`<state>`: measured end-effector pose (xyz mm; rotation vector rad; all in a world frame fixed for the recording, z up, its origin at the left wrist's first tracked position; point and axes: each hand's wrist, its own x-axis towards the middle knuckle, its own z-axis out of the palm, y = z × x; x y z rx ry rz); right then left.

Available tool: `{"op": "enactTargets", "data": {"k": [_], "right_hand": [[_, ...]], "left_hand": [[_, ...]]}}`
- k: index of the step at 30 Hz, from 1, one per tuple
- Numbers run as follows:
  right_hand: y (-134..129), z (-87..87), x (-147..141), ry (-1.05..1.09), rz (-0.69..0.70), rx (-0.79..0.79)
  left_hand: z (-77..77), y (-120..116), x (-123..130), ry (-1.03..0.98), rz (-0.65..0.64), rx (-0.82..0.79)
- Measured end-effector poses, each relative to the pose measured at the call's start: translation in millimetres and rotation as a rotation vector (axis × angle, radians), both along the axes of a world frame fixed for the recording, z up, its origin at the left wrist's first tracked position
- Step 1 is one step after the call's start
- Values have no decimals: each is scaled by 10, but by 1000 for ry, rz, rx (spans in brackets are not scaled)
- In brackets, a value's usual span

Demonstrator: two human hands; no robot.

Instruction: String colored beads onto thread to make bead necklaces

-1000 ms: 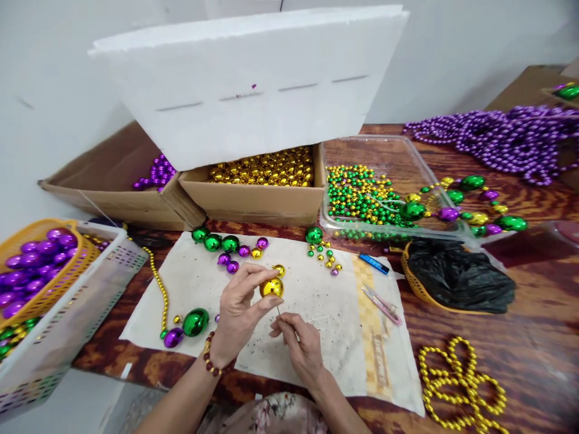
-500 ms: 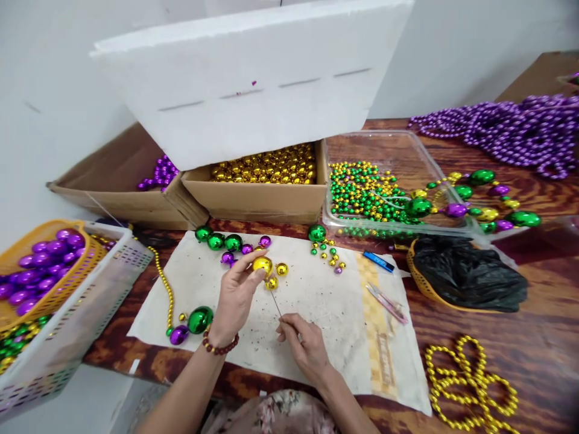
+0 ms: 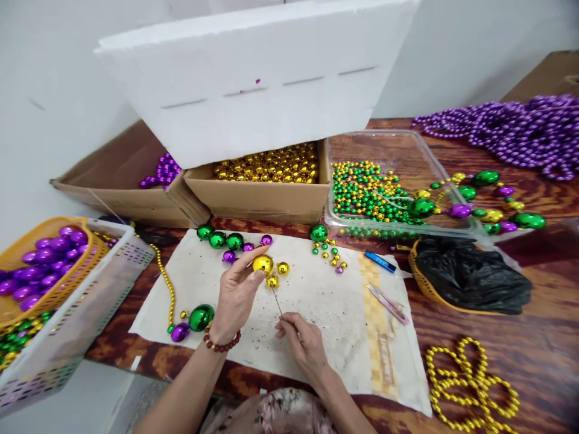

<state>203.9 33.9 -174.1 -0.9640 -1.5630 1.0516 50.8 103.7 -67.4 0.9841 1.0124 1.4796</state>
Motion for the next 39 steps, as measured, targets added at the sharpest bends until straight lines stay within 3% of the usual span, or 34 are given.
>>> {"op": "enactTargets", "data": {"k": [13,22,39], "right_hand": [[111,37,-35,-1,-40,66],[236,176,-125,-1,-81,142],[182,237,-115,-1,-100,161]], "left_hand": [[24,-97,28,169,-40,87],[120,-171,114,327,-55,187],[123,-153,114,342,14,199]]}}
